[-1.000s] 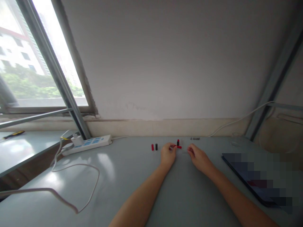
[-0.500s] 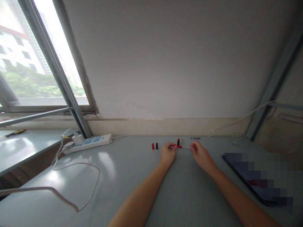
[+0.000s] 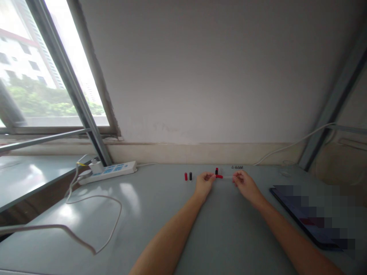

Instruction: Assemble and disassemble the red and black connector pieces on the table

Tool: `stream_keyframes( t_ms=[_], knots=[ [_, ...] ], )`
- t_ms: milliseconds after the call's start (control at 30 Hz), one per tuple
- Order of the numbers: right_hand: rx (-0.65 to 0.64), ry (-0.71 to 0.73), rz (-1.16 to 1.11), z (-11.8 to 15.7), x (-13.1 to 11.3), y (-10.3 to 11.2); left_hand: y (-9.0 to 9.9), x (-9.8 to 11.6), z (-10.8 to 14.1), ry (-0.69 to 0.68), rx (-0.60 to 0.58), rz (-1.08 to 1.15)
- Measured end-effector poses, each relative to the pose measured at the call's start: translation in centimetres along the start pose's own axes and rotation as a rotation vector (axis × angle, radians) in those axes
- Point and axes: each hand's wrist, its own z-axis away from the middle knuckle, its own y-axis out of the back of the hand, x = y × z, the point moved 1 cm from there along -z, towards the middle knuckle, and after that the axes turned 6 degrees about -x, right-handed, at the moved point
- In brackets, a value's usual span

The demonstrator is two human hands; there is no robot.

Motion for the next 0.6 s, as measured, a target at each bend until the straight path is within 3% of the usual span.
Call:
stream_keyframes(
  t_ms=[133,300,600],
  knots=[
    [-0.058,-0.027,-0.097,0.0,0.0,0.0,-0.1,-0.1,0.0,0.002,-0.046,0.053],
    [-0.133,-0.057,-0.167,0.3,-0.4,-0.6,-0.6,0.0,0.5,-0.001,-0.231,0.122],
    [-0.251,0.021,-0.126,0.6,-1.4,-1.1,-0.5,0.9,0.8,-0.081,-0.249,0.003]
  ],
)
